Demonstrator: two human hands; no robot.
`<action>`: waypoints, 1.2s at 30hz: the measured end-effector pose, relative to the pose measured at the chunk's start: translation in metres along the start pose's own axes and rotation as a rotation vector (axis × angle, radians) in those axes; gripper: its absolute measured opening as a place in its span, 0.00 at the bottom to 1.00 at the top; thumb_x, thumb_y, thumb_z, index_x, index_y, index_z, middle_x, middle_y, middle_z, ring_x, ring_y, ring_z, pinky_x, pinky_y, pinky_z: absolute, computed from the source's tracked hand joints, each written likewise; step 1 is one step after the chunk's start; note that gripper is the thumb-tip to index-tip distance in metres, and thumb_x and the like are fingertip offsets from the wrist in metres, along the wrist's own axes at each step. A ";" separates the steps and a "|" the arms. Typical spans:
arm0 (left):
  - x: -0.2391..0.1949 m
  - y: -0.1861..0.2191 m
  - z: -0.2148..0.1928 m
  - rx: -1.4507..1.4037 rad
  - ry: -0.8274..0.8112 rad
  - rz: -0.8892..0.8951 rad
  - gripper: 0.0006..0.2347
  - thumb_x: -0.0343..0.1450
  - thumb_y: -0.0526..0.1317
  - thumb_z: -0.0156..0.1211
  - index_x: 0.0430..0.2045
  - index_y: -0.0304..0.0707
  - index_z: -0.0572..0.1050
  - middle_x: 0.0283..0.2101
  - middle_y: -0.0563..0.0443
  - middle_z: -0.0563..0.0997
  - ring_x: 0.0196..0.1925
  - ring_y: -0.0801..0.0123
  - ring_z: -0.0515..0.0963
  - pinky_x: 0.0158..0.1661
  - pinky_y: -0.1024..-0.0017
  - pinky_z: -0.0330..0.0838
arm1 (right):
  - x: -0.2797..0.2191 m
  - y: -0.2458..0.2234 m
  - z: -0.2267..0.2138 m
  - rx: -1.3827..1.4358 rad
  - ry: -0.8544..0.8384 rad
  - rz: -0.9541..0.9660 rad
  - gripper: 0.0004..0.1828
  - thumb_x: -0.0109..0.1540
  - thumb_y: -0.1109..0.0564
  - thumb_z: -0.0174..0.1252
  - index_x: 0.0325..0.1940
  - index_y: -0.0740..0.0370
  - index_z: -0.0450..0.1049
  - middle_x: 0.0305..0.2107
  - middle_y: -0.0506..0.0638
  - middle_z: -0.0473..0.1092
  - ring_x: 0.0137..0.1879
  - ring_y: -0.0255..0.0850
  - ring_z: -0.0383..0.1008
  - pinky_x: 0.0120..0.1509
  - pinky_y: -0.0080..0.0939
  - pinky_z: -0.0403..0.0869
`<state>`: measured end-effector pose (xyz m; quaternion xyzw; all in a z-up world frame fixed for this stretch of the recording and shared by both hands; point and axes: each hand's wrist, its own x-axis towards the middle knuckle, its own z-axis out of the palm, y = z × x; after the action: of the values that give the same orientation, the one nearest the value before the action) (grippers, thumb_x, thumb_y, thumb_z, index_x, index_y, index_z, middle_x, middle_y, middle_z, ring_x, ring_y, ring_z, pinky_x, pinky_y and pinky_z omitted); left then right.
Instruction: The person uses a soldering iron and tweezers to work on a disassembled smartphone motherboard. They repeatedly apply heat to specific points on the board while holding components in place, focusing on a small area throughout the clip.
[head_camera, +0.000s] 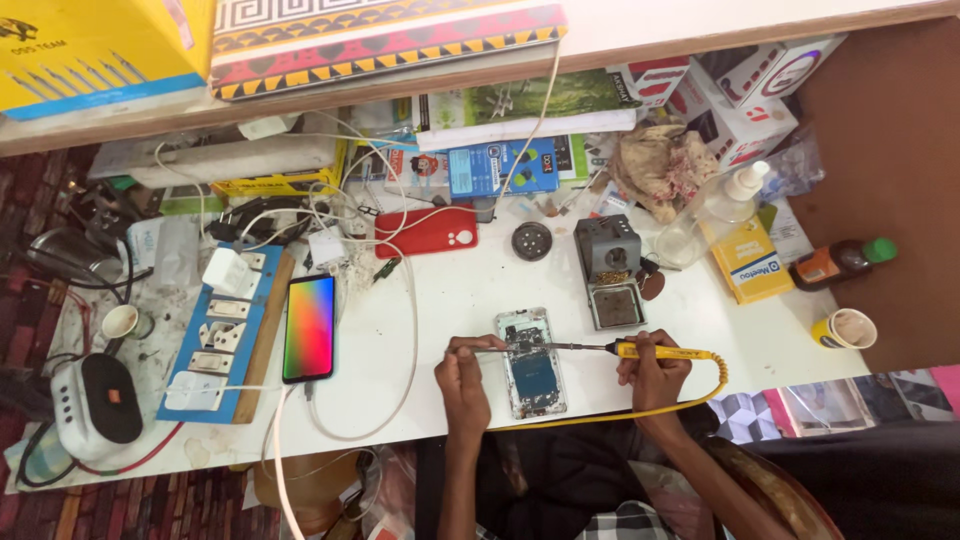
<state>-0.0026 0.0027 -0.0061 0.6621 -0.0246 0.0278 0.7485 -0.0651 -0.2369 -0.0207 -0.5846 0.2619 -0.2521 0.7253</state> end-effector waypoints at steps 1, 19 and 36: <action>0.002 0.000 -0.001 -0.013 0.010 -0.008 0.15 0.79 0.44 0.41 0.32 0.32 0.74 0.32 0.46 0.86 0.17 0.81 0.56 0.18 0.78 0.52 | 0.000 -0.001 0.000 -0.016 -0.002 0.008 0.15 0.70 0.58 0.51 0.31 0.67 0.69 0.14 0.53 0.66 0.15 0.34 0.62 0.19 0.32 0.58; -0.025 0.043 0.015 0.659 -0.093 -0.427 0.17 0.76 0.52 0.45 0.47 0.40 0.72 0.18 0.50 0.72 0.20 0.62 0.73 0.24 0.62 0.65 | -0.002 0.001 -0.004 0.062 -0.073 -0.113 0.23 0.74 0.43 0.45 0.46 0.69 0.69 0.22 0.54 0.71 0.22 0.35 0.68 0.25 0.32 0.64; -0.004 0.088 0.037 1.251 -0.242 0.128 0.14 0.65 0.29 0.62 0.45 0.31 0.78 0.26 0.44 0.82 0.27 0.56 0.82 0.27 0.61 0.73 | -0.008 -0.001 -0.006 0.074 -0.066 -0.102 0.24 0.74 0.42 0.43 0.46 0.68 0.69 0.20 0.52 0.68 0.20 0.34 0.66 0.23 0.31 0.61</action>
<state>-0.0132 -0.0234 0.0848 0.9695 -0.1274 0.0068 0.2092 -0.0751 -0.2365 -0.0200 -0.5781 0.1982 -0.2787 0.7408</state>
